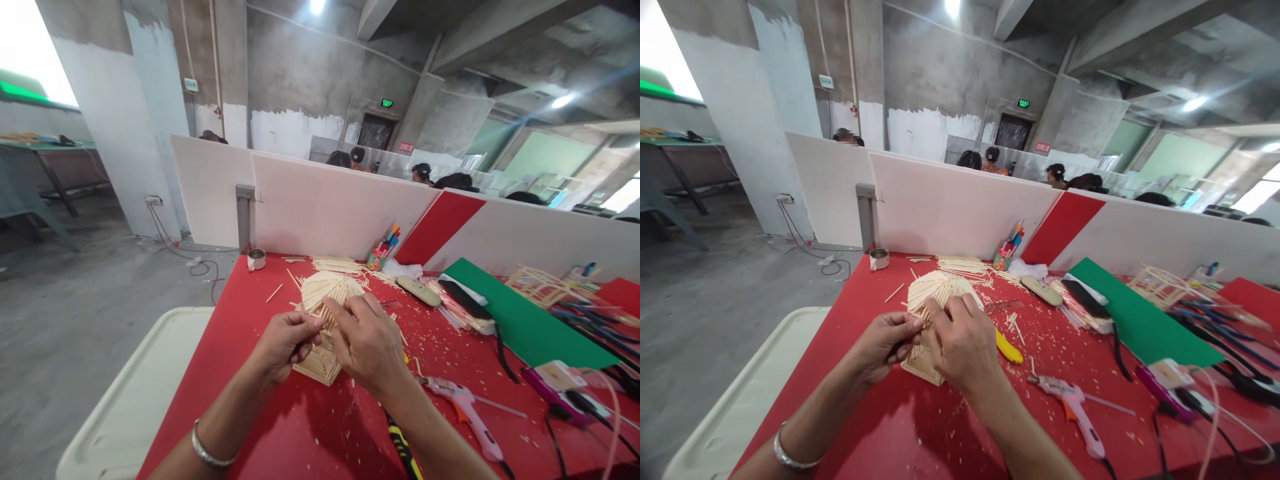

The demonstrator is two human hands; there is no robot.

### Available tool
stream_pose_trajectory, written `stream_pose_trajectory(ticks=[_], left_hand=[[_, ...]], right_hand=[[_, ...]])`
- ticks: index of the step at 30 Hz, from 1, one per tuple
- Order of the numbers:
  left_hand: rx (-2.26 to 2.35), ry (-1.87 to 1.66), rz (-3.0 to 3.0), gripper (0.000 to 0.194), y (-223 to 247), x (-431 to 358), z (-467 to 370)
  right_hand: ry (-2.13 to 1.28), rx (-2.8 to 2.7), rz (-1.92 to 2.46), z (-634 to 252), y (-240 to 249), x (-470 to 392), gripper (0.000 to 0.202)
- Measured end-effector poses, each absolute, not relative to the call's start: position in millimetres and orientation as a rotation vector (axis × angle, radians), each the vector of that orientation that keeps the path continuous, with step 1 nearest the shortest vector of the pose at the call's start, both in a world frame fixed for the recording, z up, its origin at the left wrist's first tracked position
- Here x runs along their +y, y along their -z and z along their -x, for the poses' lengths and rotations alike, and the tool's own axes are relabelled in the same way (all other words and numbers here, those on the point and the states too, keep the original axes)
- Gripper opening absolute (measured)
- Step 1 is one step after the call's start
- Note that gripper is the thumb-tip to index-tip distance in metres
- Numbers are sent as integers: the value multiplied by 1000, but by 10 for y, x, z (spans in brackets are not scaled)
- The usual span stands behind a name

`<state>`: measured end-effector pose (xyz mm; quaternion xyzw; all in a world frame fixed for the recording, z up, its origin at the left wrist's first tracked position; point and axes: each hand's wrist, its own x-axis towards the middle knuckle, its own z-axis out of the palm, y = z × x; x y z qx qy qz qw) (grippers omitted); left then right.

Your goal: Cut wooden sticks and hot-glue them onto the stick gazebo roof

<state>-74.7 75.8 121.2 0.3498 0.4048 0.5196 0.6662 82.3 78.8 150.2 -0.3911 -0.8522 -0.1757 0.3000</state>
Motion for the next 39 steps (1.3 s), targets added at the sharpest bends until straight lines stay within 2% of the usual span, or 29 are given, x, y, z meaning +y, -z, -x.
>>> stream_pose_trajectory(ticks=[9,17,29,39], left_hand=[[910,-1151,-802,36,-1232,746,741],[828,-1185,-786,26,-1210,764,759],[883,-1203,-859,31,-1195,740,726],[956,-1253,-865,35,-1182,551,547]], right_hand=[[479,-2251,1043,-831,-1495,793,38],[496,-2259,1062,-839,-1494,793,39],[484,-2267,1039,-827,-1491,804,39],[327,-2298,875,-1002,-1519,782,39]])
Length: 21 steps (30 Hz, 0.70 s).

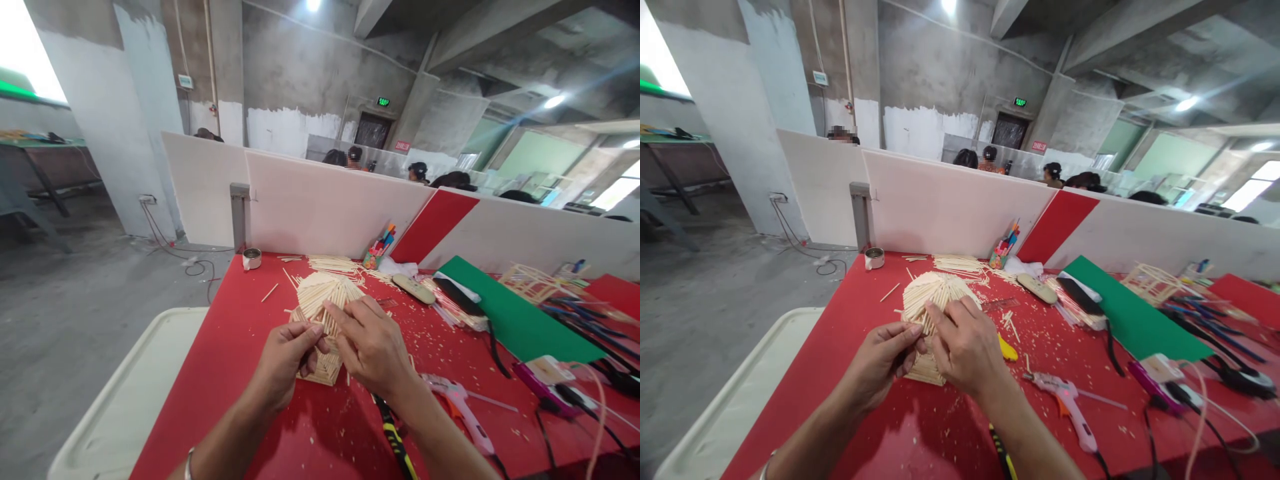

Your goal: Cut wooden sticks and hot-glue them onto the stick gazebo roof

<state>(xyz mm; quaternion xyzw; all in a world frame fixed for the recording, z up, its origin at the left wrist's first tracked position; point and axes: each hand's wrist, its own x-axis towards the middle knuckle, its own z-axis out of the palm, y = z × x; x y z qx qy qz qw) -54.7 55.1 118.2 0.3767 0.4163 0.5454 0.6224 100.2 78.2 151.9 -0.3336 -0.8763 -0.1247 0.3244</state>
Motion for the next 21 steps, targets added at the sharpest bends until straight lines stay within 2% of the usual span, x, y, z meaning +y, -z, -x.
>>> stream_pose_trajectory(ticks=[8,21], left_hand=[[1021,-1270,-780,37,-1229,362,380],[991,-1327,-747,33,-1232,397,383]], right_hand=[[271,-2275,756,-1138,-1472,739,38],[325,-2311,823,-1132,-1500,713,40]])
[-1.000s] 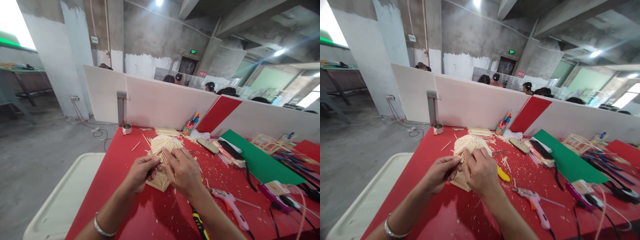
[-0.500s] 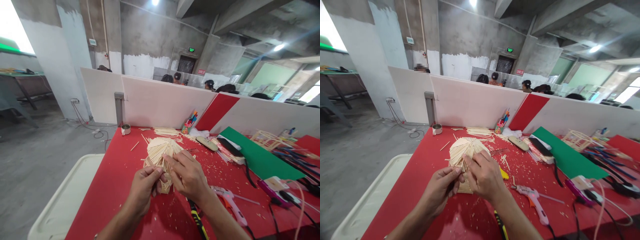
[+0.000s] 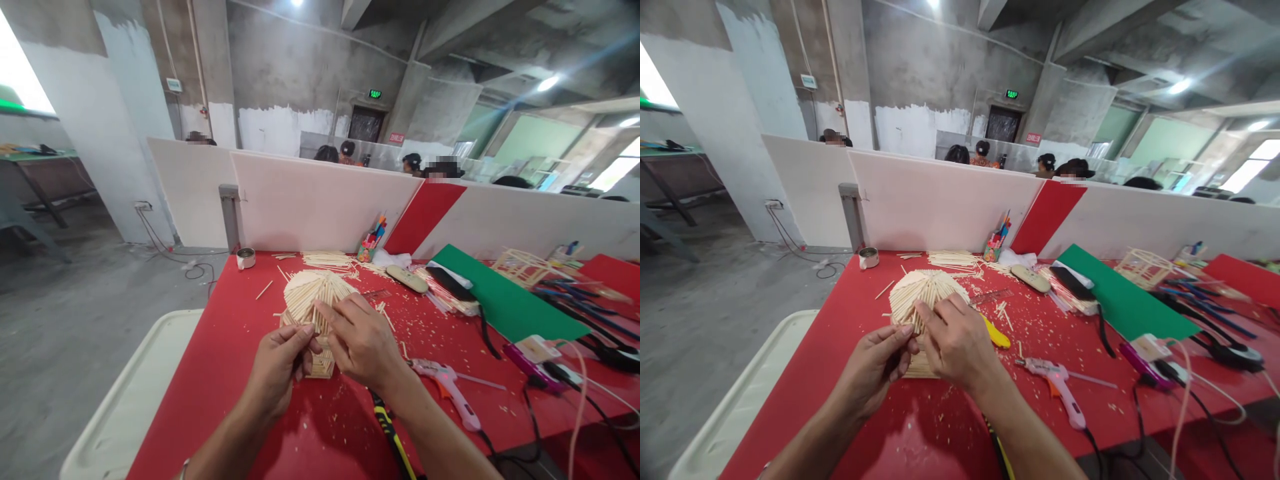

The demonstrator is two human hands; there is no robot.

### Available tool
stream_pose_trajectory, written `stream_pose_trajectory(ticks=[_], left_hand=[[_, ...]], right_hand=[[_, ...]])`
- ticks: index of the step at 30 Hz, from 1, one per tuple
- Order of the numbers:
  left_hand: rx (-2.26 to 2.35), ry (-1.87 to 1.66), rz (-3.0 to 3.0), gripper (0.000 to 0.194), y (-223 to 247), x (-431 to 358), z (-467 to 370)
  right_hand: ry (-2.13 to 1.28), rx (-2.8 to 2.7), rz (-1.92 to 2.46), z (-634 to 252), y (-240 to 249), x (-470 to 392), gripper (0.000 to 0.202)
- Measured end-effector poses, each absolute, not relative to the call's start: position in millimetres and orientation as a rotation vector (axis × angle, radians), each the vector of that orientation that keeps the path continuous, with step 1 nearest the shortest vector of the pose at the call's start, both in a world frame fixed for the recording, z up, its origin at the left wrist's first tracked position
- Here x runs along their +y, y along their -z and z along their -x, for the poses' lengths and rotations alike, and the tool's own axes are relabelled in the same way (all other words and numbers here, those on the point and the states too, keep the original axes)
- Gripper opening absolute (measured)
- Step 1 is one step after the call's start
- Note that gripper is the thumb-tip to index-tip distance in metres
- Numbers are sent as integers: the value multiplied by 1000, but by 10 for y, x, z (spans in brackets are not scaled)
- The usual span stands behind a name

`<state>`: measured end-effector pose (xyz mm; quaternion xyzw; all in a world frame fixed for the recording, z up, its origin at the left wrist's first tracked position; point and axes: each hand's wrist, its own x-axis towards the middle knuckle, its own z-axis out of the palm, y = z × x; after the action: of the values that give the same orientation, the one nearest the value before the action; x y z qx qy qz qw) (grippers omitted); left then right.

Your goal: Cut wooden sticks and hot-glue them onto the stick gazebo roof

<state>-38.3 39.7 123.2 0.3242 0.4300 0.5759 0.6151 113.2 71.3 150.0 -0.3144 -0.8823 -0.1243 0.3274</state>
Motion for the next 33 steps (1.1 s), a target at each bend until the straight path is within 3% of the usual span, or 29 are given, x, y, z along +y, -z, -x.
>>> stream_pose_trajectory(ticks=[8,12,15,17,20,26,33], left_hand=[[1016,-1345,-779,33,-1254,385,395],[1082,-1390,-829,31,-1190,369,402],[1113,-1423,-879,29,-1155,367,419],[1115,-1466,-874,25,-1151,386,429],[1075,-1508,-864,25,-1162,417,442],[934,-1449,-741,28,-1233,298,495],[913,-1369,-668,32,-1200,159,469]], right_hand=[[322,-2328,850,-1084,-1528,675,43],[401,-2020,971,-1360,-1388,562,46],[455,-1664,1542,-1850,-1078,447,32],[277,-1541,2154,-2215,-820,348,34],[79,-1431,2472,-2640,-486,229,34],[-286,-1465,2449,-2883,-327,359,27],[-423,-1567,1905,-2473,-961,461,41]])
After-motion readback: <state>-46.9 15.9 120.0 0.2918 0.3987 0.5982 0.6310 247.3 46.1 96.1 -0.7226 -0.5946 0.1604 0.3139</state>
